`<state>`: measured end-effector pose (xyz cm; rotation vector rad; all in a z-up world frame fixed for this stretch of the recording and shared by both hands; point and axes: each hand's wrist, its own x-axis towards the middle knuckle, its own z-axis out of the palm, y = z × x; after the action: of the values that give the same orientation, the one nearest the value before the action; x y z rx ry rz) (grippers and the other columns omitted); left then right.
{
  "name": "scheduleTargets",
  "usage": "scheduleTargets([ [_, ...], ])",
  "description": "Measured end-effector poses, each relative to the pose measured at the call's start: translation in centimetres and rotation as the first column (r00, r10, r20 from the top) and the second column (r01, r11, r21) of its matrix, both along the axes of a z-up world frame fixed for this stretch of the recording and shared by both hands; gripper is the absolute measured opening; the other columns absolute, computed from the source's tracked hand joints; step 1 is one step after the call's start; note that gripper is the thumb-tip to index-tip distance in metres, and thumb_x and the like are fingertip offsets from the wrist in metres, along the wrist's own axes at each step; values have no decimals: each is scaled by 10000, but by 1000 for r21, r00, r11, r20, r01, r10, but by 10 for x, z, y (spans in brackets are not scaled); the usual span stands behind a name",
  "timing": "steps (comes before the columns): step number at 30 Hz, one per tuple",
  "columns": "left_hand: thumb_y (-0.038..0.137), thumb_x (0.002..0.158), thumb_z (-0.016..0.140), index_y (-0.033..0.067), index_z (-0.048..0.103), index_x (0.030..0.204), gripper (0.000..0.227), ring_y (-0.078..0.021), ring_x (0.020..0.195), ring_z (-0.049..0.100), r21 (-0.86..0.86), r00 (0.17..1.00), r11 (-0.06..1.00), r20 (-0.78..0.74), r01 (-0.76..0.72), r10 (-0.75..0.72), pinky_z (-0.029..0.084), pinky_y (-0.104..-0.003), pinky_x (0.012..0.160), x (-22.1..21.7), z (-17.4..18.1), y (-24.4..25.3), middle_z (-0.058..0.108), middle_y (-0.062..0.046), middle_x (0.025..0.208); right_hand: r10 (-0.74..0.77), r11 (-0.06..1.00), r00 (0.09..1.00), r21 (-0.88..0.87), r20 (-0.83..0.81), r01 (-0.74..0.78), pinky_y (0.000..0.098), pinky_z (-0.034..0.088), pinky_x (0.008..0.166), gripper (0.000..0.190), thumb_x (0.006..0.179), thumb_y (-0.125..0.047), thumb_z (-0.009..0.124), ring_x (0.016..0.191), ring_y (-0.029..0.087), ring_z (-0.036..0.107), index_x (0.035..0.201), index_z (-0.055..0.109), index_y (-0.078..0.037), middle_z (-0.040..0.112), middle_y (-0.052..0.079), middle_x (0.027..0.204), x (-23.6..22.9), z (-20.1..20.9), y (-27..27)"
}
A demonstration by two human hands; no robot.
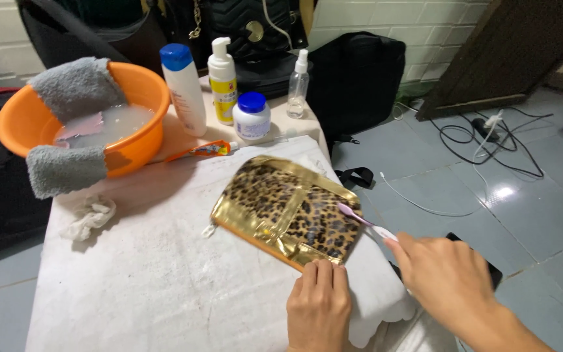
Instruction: Scrubbing a leopard-print pouch with a toothbrush and cleaning solution to remove dirt.
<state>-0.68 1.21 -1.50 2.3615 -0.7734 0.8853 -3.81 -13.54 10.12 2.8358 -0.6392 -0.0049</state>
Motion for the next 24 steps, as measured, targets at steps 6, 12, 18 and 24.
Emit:
scheduleTargets([
  [6,63,737,687,132,575,762,134,-179,667,484,62,1000,998,-17,-19,20,434,-294,554,4,-1,-3,530,-48,771,157,987,979,-41,128,-153,419,446,409,494,990,-466,479,393,331,563,724,721,-128,661,117,549,24,-24,1],
  [12,45,741,700,22,713,1215,475,-190,666,526,30,999,999,-32,-30,31,462,-279,486,4,10,-7,580,-97,838,238,969,960,32,150,-245,441,455,419,458,996,-400,497,410,352,575,687,676,-113,646,130,545,22,-24,15],
  [18,21,782,724,-66,743,1013,247,-171,664,544,66,999,997,-2,-44,44,470,-245,503,5,9,-9,634,-110,850,-24,994,922,93,-386,65,205,567,499,405,1032,-536,315,467,80,668,1019,671,-344,722,-48,610,-23,-15,5],
  [24,50,751,693,-36,710,1086,346,-187,726,533,137,999,990,-19,-31,34,467,-271,550,5,11,-4,597,-89,896,133,989,984,-74,119,-125,403,452,381,440,986,-487,485,392,311,613,774,716,-178,688,78,557,-1,-26,-10],
])
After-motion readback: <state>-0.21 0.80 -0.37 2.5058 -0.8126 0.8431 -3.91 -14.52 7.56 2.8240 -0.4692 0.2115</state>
